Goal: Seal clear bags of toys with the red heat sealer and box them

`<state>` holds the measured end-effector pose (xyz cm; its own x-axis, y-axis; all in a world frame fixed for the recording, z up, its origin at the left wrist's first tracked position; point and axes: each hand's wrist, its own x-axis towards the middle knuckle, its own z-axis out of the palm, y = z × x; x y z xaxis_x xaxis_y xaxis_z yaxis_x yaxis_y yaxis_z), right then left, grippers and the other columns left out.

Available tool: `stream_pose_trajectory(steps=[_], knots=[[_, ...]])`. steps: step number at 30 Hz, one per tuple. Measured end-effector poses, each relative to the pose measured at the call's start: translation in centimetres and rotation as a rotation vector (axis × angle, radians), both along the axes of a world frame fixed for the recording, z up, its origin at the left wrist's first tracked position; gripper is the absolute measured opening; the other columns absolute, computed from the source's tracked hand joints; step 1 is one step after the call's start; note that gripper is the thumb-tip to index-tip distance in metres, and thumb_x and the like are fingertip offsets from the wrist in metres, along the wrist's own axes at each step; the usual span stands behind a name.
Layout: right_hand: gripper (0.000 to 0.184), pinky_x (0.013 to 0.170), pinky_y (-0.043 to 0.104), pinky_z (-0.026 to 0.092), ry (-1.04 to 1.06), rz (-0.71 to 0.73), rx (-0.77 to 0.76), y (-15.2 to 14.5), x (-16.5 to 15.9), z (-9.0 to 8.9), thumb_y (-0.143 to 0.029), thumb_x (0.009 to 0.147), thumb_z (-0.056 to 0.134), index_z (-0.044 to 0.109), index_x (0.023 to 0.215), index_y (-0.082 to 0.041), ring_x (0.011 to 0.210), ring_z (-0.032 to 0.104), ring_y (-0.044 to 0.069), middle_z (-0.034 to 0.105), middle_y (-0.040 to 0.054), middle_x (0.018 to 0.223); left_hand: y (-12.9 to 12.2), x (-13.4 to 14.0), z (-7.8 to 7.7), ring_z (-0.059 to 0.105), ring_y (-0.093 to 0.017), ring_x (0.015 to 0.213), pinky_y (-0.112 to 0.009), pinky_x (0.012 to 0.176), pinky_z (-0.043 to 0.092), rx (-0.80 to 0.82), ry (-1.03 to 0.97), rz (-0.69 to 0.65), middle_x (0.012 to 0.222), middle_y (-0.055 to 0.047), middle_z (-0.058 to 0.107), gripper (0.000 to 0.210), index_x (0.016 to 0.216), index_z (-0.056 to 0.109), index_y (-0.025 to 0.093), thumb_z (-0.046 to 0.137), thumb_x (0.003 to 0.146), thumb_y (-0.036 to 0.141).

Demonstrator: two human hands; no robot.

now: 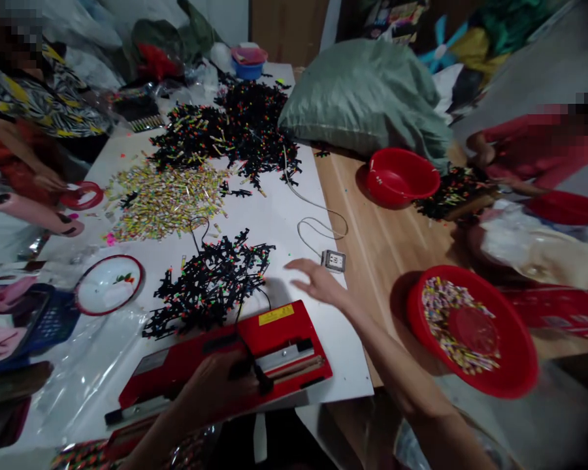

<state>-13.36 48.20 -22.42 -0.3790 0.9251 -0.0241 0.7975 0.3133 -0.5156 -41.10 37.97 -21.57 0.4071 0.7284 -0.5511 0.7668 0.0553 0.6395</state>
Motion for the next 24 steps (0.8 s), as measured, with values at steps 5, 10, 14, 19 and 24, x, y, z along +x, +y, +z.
stream_pose_trajectory(steps=[5,10,14,19,24], knots=[[0.075,0.099,0.029,0.039,0.272,0.658,-0.292,-6.7,-4.0,1.1,-0.036,0.075,0.074,0.041,0.139,-0.019,0.119,0.049,0.02,0.053,0.0108,0.131,-0.1,3.1,-4.1,0.063,-0.022,0.081,-0.027,0.069,0.042,0.035,-0.046,-0.107,0.086,-0.005,0.072,0.026,0.09,0.07,0.02,0.064,0.071,0.037],[0.078,0.088,0.027,0.044,0.264,0.583,-0.446,-9.9,-3.1,-1.5,-0.035,0.073,0.076,0.039,0.14,-0.022,0.105,0.055,0.02,0.06,0.0086,0.114,-2.5,3.9,-5.0,0.063,-0.025,0.096,-0.031,0.081,0.043,-0.043,0.006,-0.224,0.102,-0.007,0.071,0.035,0.105,0.068,0.022,0.06,0.075,0.037],[0.054,0.091,0.029,0.043,0.311,0.694,-0.512,-11.1,-0.5,-2.9,-0.038,0.075,0.074,0.056,0.123,-0.021,0.102,0.056,0.019,0.065,0.0054,0.104,-6.2,4.2,-5.1,0.062,-0.029,0.097,-0.037,0.082,0.044,-0.057,0.118,-0.278,0.104,-0.008,0.069,0.034,0.106,0.065,0.023,0.055,0.08,0.043],[0.024,0.107,0.034,0.034,0.239,0.67,-0.575,-13.9,1.8,-5.4,-0.012,0.086,0.052,0.065,0.104,-0.02,0.115,0.053,0.016,0.065,0.0068,0.112,-10.0,4.8,-7.1,0.065,-0.025,0.081,-0.034,0.075,0.045,-0.073,0.099,-0.303,0.087,-0.007,0.07,0.022,0.089,0.064,0.021,0.05,0.085,0.038],[0.017,0.107,0.031,0.033,0.032,0.715,-0.53,-13.7,0.3,-5.5,-0.018,0.085,0.058,0.067,0.098,-0.024,0.11,0.056,0.015,0.067,0.0019,0.107,-12.5,4.3,-11.1,0.063,-0.026,0.093,-0.038,0.086,0.045,-0.06,0.151,-0.301,0.097,-0.009,0.068,0.029,0.101,0.061,0.019,0.053,0.086,0.042]])
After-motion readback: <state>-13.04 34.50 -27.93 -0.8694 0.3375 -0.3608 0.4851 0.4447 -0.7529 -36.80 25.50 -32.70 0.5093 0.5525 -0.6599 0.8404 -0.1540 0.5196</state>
